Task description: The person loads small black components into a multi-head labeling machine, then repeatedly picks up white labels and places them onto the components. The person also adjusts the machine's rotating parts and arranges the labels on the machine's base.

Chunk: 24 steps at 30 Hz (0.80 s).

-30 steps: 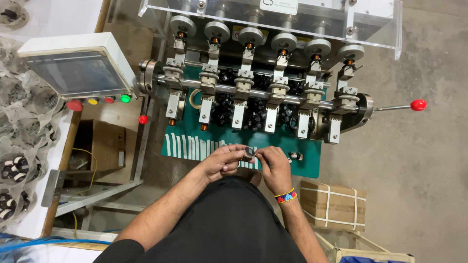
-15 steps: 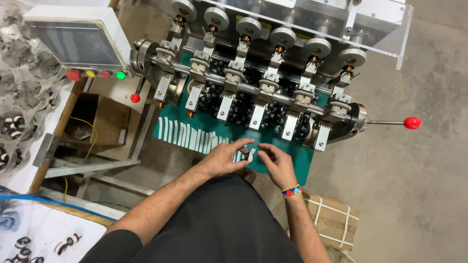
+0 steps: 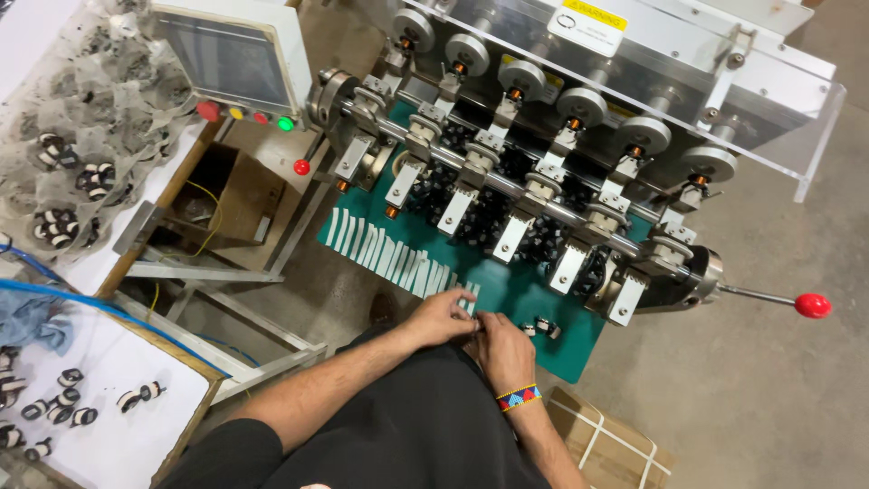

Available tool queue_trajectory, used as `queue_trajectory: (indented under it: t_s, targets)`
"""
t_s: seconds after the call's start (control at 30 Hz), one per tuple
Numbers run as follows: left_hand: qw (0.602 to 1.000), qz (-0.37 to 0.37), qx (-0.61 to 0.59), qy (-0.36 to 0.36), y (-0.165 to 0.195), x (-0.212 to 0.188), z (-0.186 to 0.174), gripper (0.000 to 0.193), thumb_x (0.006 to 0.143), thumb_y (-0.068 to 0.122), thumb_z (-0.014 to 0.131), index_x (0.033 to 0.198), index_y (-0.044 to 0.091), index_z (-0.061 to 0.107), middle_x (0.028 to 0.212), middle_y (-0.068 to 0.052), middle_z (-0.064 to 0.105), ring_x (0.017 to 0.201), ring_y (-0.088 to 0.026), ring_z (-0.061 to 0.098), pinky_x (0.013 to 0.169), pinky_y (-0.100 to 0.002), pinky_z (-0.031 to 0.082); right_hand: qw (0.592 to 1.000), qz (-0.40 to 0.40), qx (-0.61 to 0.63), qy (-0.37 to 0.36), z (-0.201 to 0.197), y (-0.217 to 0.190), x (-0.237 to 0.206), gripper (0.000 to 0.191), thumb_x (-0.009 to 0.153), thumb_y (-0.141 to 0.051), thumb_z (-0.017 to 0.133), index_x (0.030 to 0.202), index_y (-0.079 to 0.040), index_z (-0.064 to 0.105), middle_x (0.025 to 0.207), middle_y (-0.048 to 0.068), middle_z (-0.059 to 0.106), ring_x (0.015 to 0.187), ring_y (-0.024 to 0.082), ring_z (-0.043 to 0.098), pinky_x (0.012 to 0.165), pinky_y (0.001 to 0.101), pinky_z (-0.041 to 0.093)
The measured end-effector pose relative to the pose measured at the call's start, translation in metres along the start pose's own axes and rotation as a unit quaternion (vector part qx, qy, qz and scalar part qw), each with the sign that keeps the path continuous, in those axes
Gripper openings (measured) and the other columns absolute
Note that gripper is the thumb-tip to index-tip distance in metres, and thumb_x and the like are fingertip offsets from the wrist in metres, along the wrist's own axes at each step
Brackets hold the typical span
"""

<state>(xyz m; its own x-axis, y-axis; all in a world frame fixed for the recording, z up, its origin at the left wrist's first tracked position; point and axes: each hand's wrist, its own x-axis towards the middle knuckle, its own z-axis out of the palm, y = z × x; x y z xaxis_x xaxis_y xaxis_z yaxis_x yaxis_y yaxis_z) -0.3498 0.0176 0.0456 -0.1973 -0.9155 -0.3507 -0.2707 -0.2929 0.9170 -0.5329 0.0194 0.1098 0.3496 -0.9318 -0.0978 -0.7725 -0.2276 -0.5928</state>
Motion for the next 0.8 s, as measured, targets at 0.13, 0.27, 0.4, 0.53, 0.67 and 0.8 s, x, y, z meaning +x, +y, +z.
queue_trajectory:
  t_s: [0.13,0.27,0.4,0.53,0.67,0.8]
  targets:
    - [0.955,0.185,0.213,0.086,-0.014,0.008,-0.031,0.053,0.08,0.042,0.094,0.11,0.005,0.071,0.096,-0.016,0.075,0.086,-0.034,0.072,0.073,-0.041,0.057,0.998,0.015,-0.052,-0.036,0.057,0.062,0.017,0.02,0.086,-0.018,0.065,0.104,-0.015,0.076,0.104,0.011,0.075,0.093,0.036,0.071,0.076,0.0469,0.056]
    - [0.935,0.055,0.148,0.317,0.024,0.031,-0.121,0.038,0.093,0.032,0.072,0.119,0.005,0.065,0.076,-0.005,0.07,0.066,-0.023,0.07,0.06,-0.038,0.053,0.989,0.091,-0.11,-0.031,0.083,0.122,0.024,0.019,0.091,-0.025,0.065,0.104,-0.017,0.076,0.1,0.012,0.076,0.094,0.037,0.071,0.079,0.0487,0.056]
    - [0.928,0.126,0.093,0.337,0.072,0.05,-0.192,0.032,0.094,0.025,0.072,0.116,0.003,0.069,0.069,-0.008,0.069,0.058,-0.017,0.064,0.054,-0.033,0.05,0.967,0.205,-0.154,0.001,0.087,0.116,0.028,0.03,0.087,-0.033,0.071,0.112,-0.016,0.071,0.09,0.012,0.077,0.09,0.036,0.071,0.087,0.0539,0.05]
    - [0.966,0.097,0.021,0.24,0.08,0.042,-0.186,0.024,0.101,0.022,0.061,0.112,0.006,0.076,0.075,-0.004,0.074,0.058,-0.01,0.064,0.052,-0.03,0.048,0.988,0.149,-0.032,0.029,0.084,0.058,0.037,0.029,0.09,-0.031,0.07,0.114,-0.015,0.07,0.089,0.011,0.076,0.086,0.034,0.072,0.074,0.046,0.056]
    - [0.977,0.143,0.072,0.14,0.039,0.025,-0.142,0.02,0.098,0.016,0.061,0.11,0.006,0.074,0.094,-0.007,0.078,0.076,-0.023,0.071,0.065,-0.039,0.055,0.99,0.134,0.008,-0.036,0.096,-0.009,0.059,0.03,0.09,-0.033,0.07,0.115,-0.017,0.073,0.094,0.011,0.076,0.083,0.031,0.074,0.076,0.0426,0.056]
    - [0.94,0.222,0.201,0.162,-0.023,0.03,-0.161,0.019,0.089,0.007,0.061,0.103,0.003,0.074,0.118,-0.016,0.072,0.097,-0.038,0.069,0.079,-0.049,0.056,0.998,-0.016,0.061,0.001,0.114,-0.06,0.094,0.032,0.092,-0.032,0.072,0.117,-0.013,0.075,0.11,0.014,0.073,0.101,0.033,0.068,0.085,0.0407,0.054]
